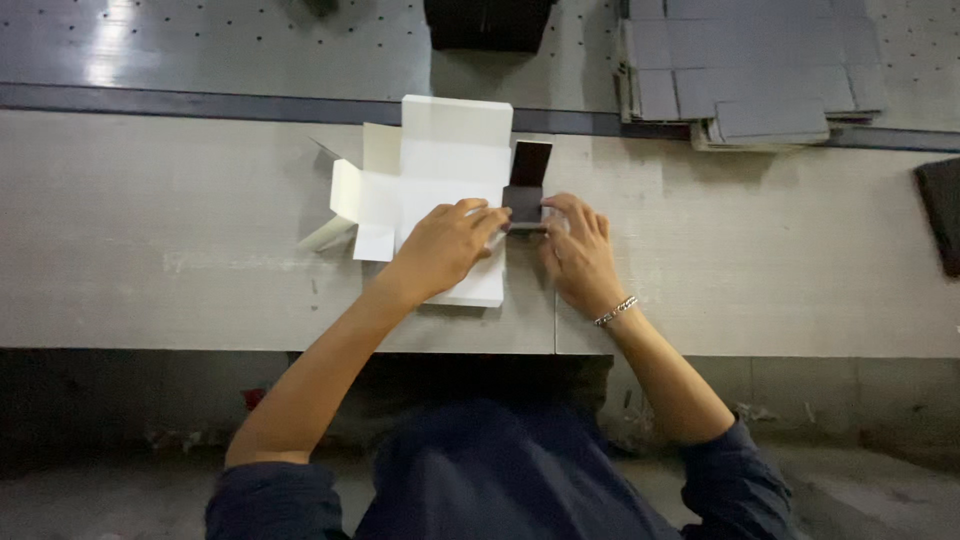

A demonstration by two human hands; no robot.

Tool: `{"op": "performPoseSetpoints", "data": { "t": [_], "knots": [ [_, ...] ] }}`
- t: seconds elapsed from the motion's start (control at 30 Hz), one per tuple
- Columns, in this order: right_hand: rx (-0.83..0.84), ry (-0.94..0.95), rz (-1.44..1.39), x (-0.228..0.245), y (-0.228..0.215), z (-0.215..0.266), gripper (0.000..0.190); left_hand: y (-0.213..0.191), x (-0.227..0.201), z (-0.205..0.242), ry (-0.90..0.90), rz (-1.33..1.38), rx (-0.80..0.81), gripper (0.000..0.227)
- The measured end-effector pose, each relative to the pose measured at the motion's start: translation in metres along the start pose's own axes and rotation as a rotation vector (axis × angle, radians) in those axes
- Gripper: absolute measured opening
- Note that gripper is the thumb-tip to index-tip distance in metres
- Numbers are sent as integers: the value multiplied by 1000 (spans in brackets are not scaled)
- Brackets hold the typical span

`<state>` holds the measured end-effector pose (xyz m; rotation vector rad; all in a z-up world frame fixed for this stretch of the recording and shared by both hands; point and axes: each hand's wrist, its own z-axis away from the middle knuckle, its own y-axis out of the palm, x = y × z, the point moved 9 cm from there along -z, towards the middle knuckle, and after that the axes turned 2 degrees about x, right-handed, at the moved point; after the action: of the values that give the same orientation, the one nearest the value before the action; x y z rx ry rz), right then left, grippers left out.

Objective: The person assembles a small rectangular box from a flat white cardboard sheet with dark brown interior. They fold the side flaps, tuck the tabs into slots, and press the edges to form the box. The process is repeated for a second box, and the finished boxes are placed on the table.

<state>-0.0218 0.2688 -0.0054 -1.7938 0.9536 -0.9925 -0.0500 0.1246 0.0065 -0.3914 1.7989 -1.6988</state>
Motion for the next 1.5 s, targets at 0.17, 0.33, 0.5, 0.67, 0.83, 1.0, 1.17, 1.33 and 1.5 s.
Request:
{"op": "performPoseSetpoints", "data": {
  "t": [0.17,0.33,0.5,0.67,0.83,1.0,1.17,1.33,1.5],
  "knots": [
    [-34,261,-72,-11,-1,-18,24,7,2,8,-73,84,-70,63],
    [-85,347,-169,-15,-10,-28,51,-39,-23,46,-117,-120,-244,85],
    [-186,257,-198,-17,-8,-21,40,-107,46,141,-493,-173,-716,49],
    [-274,95,-376,-12,-7,-24,14,-62,85,181,-632,68,-325,46],
    [-287,-48,-398,12,-20,-31,17,-70,59,155,-444,486,-208,58],
    [-274,-313,50,48,-19,-36,35,-44,73,124,-181,327,-208,63],
    [-150,-459,85,60,2,-46,40,-2,101,88,-66,170,-450,46],
    [-131,-458,-41,57,-2,-58,19,-13,67,66,64,-103,-615,11],
    [-163,-385,-73,60,-4,-60,4,-10,68,65,37,-234,-707,15]
  ]
}}
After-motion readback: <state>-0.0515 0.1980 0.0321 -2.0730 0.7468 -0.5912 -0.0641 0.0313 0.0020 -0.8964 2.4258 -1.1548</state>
